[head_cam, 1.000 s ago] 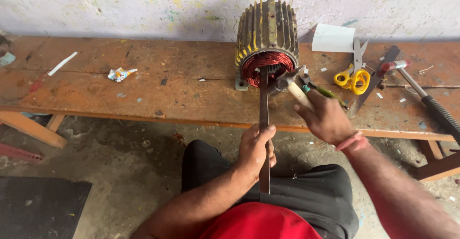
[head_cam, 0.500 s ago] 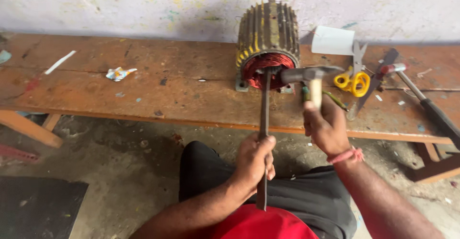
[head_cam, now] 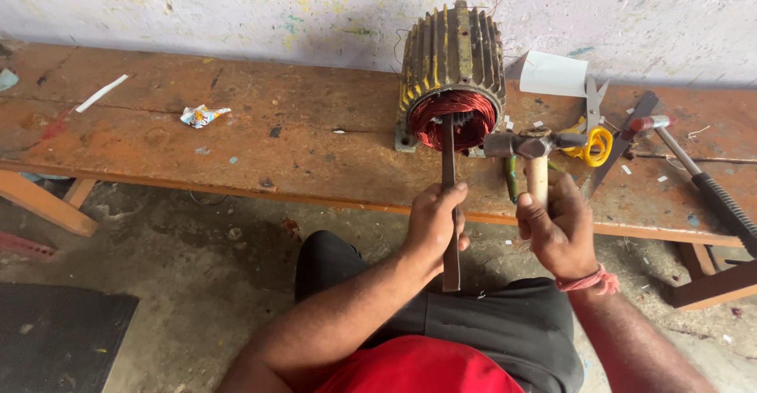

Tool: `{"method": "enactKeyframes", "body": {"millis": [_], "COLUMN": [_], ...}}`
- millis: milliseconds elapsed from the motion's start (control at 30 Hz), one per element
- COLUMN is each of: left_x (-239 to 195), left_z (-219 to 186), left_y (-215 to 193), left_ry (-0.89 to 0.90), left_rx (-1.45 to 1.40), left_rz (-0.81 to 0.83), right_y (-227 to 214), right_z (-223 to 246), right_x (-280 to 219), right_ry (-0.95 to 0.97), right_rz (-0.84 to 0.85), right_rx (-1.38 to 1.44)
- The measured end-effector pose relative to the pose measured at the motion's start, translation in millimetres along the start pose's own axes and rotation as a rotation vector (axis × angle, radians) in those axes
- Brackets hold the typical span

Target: The person positions an electric motor stator on a workbench, then shapes and pushes the copper coil windings using a metal chisel and a hammer.

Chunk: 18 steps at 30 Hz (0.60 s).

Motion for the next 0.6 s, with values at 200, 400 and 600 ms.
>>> {"method": "enactKeyframes", "body": {"millis": [200, 400, 600], "left_x": [10.9, 5.3, -7.0], "left_z": [-6.7, 1.7, 3.3], "left_y": [12.2, 12.8, 9.0], "left_ry": [-0.019, -0.004, 0.017], "left_rx": [-0.096, -0.124, -0.15], "left_rz": [-0.025, -0.022, -0.009], "right_y": [4.0, 9.0, 23.7], "right_z": [42.7, 67.2, 47.1], "right_x": [18.7, 41.1, 53.3], "right_ry": [-0.178, -0.297, 0.143], "right_rz": [0.123, 0.081, 0.302], "right_rx": [-0.182, -0.177, -0.718]}}
Point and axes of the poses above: each hand's wrist, its own x-axis towards the middle knuckle, its own y-axis out of the palm, z = x × y, the point moved 5 cm from there along x, towards the middle knuckle, and after that the axes turned 15 degrees about x, right-handed, at the moved point
